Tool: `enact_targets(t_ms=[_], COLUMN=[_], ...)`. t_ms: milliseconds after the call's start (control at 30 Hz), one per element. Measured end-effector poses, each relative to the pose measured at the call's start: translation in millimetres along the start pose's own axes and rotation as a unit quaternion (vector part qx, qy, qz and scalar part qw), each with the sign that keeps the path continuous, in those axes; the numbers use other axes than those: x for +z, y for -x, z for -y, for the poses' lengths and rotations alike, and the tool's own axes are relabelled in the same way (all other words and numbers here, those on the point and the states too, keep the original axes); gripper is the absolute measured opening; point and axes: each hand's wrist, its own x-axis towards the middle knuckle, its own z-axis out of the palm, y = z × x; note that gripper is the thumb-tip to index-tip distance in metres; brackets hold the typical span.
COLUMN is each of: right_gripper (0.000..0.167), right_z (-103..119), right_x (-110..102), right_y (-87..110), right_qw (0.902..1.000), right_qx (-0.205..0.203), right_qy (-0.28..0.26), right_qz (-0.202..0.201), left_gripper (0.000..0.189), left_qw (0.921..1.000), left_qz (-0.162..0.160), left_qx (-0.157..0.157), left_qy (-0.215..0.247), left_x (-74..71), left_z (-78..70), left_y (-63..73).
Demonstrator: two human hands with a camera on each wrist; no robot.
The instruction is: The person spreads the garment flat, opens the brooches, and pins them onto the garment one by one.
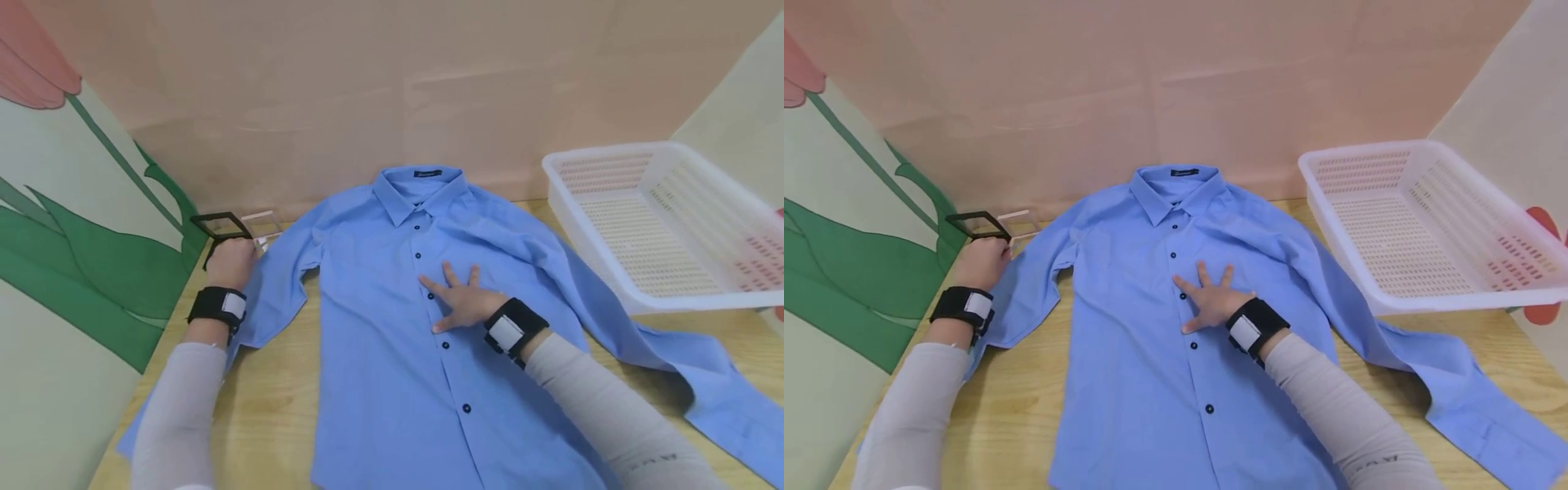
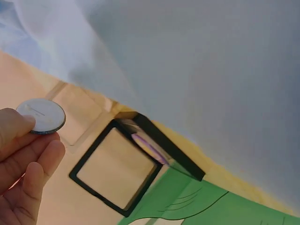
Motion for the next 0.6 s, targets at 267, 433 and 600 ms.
enact_targets(t_ms=[267, 433, 600], right_gripper=[0.1, 0.1, 0.099], right_z=[-1, -1, -2], right_x=[-2, -1, 0], right_y=[-2.8, -3.3, -2.9], right_qw=[1.0, 1.0, 1.0], right_qx=[0.0, 0.001, -0.008], right_qy=[0.001, 0.002, -0.001], right_qz=[0.001, 0.0, -0.003], left_gripper=[0.02, 0.013, 0.009], left_qw=[0.9965, 0.9888, 0.9646], left_qz=[-0.059, -0.108, -0.189], left_qx=[0.06, 0.102, 0.183], left_qy=[-0.006, -0.013, -0.008], left_x=[-6.5, -7.5, -8.7], left_z=[-13.9, -31.3, -54.8], left_y=[6.9, 14.7, 27.2])
